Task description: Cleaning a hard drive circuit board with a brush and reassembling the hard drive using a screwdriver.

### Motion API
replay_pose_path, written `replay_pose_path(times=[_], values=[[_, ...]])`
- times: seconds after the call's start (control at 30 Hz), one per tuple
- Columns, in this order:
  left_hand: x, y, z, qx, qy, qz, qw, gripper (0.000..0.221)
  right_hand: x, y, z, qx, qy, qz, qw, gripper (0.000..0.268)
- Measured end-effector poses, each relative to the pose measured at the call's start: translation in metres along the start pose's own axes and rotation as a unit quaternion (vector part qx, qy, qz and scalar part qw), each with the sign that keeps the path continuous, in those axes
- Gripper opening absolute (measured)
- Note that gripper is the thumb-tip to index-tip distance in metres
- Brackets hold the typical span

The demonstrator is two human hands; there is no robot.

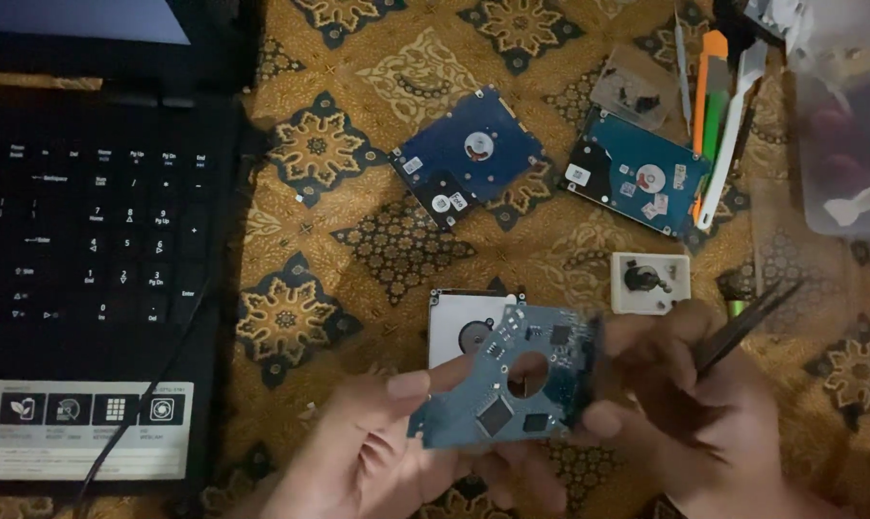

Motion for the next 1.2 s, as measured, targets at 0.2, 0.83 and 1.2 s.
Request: replay_pose_path(times=[0.2,0.83,1.2], values=[[0.007,-0.001,0.001,0.103,0.021,-0.029,0.994,0.086,0.000,0.015,0.001,-0.068,-0.026,0.009,0.997,0.043],[-0.002,-0.007,0.022,0.258,0.051,0.159,0.952,0.080,0.005,0.022,-0.001,0.025,-0.047,0.004,0.999,0.039],[-0.011,0.016,0.006,0.295,0.115,0.169,0.933,0.090,0.007,0.016,-0.014,0.055,0.002,-0.023,0.998,0.033]])
Point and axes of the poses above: each hand's wrist, its own x-axis towards the middle knuckle, its own y-axis out of the back of the hand, z = x × y, the point moved 5 cm from there along x, towards the middle knuckle, and after that the axes turned 14 degrees about -z, right-handed, at the moved point
